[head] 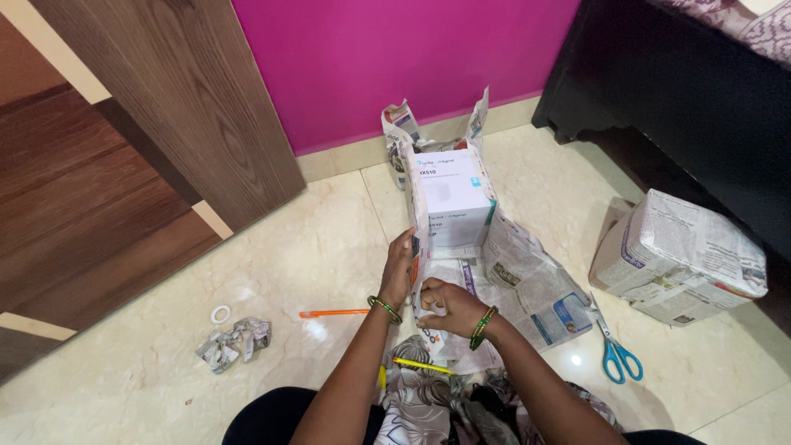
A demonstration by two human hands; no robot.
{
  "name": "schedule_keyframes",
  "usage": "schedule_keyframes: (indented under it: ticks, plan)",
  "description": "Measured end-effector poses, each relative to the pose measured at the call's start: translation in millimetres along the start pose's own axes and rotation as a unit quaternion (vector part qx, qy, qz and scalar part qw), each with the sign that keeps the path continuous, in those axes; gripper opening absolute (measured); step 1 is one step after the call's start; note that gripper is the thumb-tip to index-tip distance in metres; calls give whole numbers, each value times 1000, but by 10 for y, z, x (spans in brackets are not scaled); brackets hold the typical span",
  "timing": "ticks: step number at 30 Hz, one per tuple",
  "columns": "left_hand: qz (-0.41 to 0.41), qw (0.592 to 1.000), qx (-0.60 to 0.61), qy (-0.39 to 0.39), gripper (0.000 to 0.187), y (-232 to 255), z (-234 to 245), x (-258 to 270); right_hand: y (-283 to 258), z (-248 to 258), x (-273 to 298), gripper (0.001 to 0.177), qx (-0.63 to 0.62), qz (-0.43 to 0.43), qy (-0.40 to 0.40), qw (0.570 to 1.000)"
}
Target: The person sits on the floor and wraps a white box with newspaper. They use scissors to cut tape and newspaper, then fold the newspaper around the box and secure it with tape.
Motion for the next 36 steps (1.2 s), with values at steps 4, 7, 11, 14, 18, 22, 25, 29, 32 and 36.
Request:
schedule_keyframes:
  ticks: [4,7,11,14,18,22,25,29,32,36]
  plan:
    - [19,1000,20,-5,66,36,-15,21,2,108,21,33,-23,-24,36,999]
    - [41,999,14,-1,67,68,20,44,143,367,83,25,-7,-54,138,989]
    - [19,1000,-9,15,70,148,87,22,550,909,359,19,91,-119,311,939]
    - [78,995,64,-3,70,122,112,-65,985,1416,632,15,113,-138,403,898]
    - [67,996,61,0,72,171,133,-216,1651,1865,821,29,0,-168,467,868]
    - [97,984,139,-53,76,197,13,-286,1999,1896,722,43,-73,-153,446,879]
    - [113,967,203,-107,79,262,-138,-364,2073,1786,577,63,-145,-182,403,885]
    - [167,961,189,-113,83,251,-185,-392,2018,1517,448,85,-230,-190,363,883]
    - [106,965,198,-135,85,322,-191,-442,1939,1439,419,92,-251,-174,343,888]
    - [103,963,208,-139,84,286,-158,-455,1867,1404,456,96,-269,-156,339,888]
Point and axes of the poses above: each hand's wrist, its own x-axis away from the middle knuckle, its own z-axis out of the back of the hand, y = z × x, the point moved 5 cm from there along -x, towards the middle knuckle, and after that the axes turned 14 degrees about z, right-handed, at the moved point
